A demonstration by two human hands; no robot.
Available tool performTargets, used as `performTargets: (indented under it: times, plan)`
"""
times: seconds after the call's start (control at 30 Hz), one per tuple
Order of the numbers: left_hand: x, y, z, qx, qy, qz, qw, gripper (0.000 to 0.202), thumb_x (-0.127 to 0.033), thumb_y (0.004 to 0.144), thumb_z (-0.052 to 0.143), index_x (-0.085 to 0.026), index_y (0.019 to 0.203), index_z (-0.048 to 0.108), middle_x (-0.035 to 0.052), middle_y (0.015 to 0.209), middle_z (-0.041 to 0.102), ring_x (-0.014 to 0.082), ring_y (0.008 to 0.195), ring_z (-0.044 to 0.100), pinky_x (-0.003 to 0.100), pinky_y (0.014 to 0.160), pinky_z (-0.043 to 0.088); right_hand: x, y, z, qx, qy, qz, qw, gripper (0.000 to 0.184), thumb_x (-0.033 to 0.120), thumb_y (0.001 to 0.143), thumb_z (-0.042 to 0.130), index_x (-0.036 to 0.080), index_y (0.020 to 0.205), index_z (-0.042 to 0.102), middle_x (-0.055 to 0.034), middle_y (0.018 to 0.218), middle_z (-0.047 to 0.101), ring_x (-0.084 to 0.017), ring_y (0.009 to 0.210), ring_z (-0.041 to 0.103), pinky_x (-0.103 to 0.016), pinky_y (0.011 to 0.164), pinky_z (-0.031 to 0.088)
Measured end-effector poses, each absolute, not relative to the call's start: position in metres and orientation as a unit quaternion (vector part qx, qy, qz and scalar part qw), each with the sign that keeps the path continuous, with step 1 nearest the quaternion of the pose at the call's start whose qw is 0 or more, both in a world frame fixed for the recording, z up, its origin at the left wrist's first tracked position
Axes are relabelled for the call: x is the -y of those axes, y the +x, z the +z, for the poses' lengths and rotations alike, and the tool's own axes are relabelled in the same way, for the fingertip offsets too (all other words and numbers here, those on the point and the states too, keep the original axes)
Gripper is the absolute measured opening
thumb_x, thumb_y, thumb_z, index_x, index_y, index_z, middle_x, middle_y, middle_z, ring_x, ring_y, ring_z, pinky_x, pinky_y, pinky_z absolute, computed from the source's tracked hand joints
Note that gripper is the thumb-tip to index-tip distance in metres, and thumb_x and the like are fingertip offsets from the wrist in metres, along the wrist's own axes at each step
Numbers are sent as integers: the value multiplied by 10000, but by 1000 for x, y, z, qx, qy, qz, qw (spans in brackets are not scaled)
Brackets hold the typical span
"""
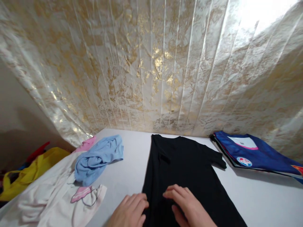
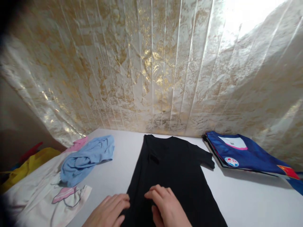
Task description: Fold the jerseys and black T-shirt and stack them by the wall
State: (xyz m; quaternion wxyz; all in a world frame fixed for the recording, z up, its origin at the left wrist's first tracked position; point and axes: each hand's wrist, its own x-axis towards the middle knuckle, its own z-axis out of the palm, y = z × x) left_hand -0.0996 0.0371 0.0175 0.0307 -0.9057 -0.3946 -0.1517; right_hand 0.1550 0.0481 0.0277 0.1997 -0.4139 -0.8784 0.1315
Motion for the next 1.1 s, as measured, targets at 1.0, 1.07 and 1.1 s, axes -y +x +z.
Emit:
performTargets:
  times: [1.0, 1.07, 1.1]
  plan:
    - [-173, -66, 7, 519, -820, -233, -59, 205, -130, 871, 457, -204, 1048, 531, 66, 1164, 572, 200, 1103, 518, 341, 930, 432, -157, 169, 18, 794, -524, 156, 265, 244, 191, 867, 513, 240, 1099, 569, -56, 1207, 580, -222, 1139, 516, -394, 970, 406]
    - [-143, -71, 13, 504, -824, -246, -85, 129, -127, 867, 459, -213, 940, 521, 42, 1015, 575, 199, 978, 535, 332, 852, 452, -124, 147, 25, 797, -503, 194, 273, 201, 122, 833, 531, 238, 985, 593, -33, 1053, 603, -202, 998, 555, -373, 912, 432]
    - [-131, -72, 15, 498, -826, -244, -95, 110, -133, 868, 463, -216, 917, 516, 36, 980, 564, 205, 947, 528, 341, 833, 448, -111, 137, 26, 795, -507, 199, 268, 194, 100, 820, 539, 233, 948, 598, -29, 1005, 600, -201, 957, 555, -367, 884, 439]
